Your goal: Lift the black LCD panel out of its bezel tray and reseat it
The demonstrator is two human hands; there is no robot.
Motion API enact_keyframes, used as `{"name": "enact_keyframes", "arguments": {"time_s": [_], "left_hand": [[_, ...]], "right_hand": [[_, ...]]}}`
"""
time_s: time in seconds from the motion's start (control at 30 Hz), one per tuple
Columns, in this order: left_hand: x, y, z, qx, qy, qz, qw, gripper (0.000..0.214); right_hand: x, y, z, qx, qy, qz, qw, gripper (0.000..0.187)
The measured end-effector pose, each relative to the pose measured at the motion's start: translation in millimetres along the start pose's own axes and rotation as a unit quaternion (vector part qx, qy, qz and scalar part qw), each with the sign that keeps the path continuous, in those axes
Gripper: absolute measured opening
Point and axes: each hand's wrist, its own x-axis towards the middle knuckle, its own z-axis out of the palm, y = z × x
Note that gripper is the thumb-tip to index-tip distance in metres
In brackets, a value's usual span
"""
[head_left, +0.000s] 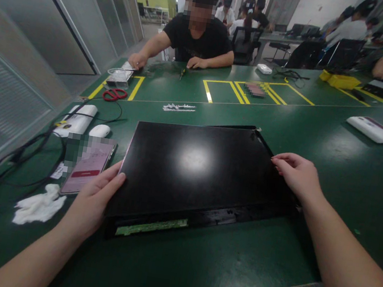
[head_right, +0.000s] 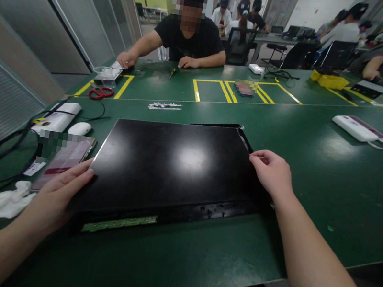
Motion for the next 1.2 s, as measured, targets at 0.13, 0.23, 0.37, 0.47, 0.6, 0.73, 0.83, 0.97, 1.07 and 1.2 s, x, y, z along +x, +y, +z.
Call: {"name": "enact_keyframes", "arguments": {"time_s": [0.13, 0.23, 0.37, 0.47, 0.6, 0.73, 0.83, 0.97, 1.07, 1.2], "left_hand": [[3, -3, -0.3, 0.023, 0.016, 0.007, 1.000, 0.065], [7, -6, -1.1, 0.050, 0.028, 0.004, 0.998, 0.054], [9, -8, -3.9, 0.069, 0.027, 0.005, 0.997, 0.051], [9, -8, -5.0, 0.064, 0.019, 0.007, 0.998, 0.054], [8, -8, -4.3, 0.058, 0.017, 0.002, 0.998, 0.060], [8, -8, -3.4, 0.029, 0.014, 0.000, 0.999, 0.065], [9, -8, -2.4, 0.001, 0.013, -0.004, 1.000, 0.067], [7, -5, -1.0, -0.002, 0.008, -0.014, 1.000, 0.067], [7, -3, -1.2, 0.007, -0.010, -0.019, 1.000, 0.074], [7, -3, -2.5, 0.009, -0.012, -0.019, 1.000, 0.075]], "right_hand": [[-6, -13, -1, -0.066, 0.014, 0.033, 0.997, 0.024], [-9, -22, -2, -0.097, 0.013, 0.030, 0.995, 0.023], [-11, -25, -4, -0.131, 0.016, 0.011, 0.991, 0.022], [-12, -25, -5, -0.141, 0.016, -0.004, 0.990, 0.023], [-15, -28, -6, -0.154, 0.013, -0.008, 0.988, 0.023], [-18, -30, -7, -0.160, 0.013, -0.021, 0.987, 0.025], [-18, -29, -7, -0.165, 0.012, -0.027, 0.986, 0.025], [-17, -29, -7, -0.173, 0.003, -0.020, 0.985, 0.027], [-17, -30, -7, -0.174, 0.001, -0.013, 0.985, 0.027], [-16, -30, -7, -0.174, -0.003, -0.007, 0.985, 0.027]]}}
